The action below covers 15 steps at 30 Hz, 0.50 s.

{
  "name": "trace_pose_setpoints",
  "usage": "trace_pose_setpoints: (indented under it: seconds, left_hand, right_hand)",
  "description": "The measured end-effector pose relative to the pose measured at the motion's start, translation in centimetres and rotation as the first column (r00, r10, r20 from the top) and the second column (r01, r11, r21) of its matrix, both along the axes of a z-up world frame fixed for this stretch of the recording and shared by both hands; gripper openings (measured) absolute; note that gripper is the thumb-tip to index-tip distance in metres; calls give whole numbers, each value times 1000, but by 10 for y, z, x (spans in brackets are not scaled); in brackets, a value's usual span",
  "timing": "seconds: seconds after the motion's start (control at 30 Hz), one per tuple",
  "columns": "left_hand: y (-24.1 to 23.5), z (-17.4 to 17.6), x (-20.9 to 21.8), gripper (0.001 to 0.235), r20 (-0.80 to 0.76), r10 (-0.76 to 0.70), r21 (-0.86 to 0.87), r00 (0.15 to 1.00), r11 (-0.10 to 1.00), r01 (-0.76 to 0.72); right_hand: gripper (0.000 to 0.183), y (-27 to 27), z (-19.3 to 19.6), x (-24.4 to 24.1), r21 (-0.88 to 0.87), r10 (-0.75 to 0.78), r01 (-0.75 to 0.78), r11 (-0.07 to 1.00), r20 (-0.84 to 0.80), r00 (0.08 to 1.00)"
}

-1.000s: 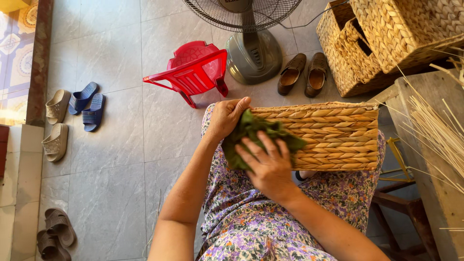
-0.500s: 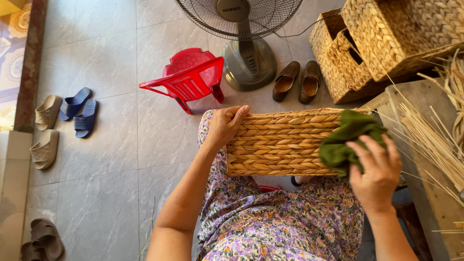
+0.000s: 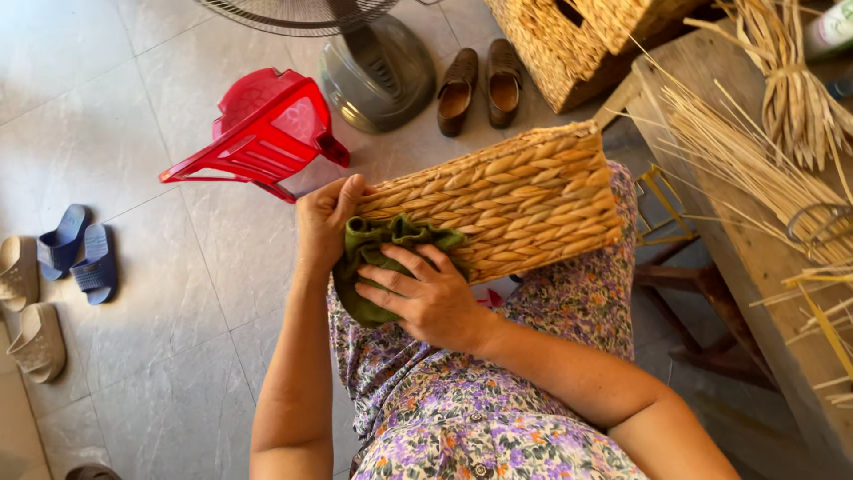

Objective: The person wipes the exterior and interior surfaces of a woven basket using a green cloth. They rotate the basket to reach all sides and the inside, then briefly use shears to trim a loose strand before resuming wiping.

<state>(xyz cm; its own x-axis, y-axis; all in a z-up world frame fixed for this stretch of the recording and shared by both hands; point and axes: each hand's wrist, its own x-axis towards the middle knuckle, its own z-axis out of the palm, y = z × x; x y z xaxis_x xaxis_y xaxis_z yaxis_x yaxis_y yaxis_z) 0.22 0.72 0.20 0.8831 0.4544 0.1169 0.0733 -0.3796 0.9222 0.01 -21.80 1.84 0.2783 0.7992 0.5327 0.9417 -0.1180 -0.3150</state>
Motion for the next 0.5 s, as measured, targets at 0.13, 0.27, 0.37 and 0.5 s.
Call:
trace_pose_setpoints:
  seconds: [0.13, 0.27, 0.37, 0.5]
  left_hand:
    - [-2, 2, -4, 39, -19, 4, -6, 1000, 1000, -4]
    - [-4, 10, -4, 39, 6, 12, 163, 1000, 986, -13]
    - [-6, 11, -2, 39, 0, 14, 150, 1000, 989, -14]
    - [-7, 11, 3, 39, -7, 25, 167, 1000, 986, -23]
  right_hand:
    - [48, -32, -16, 33, 78, -106, 96, 992, 141, 984]
    - [44, -90, -19, 73, 83, -289, 278, 957, 219, 932]
    - [45, -133, -9, 99, 42, -516, 520, 853, 208, 831]
    - [48, -134, -10, 87, 6, -614, 618, 786, 123, 780]
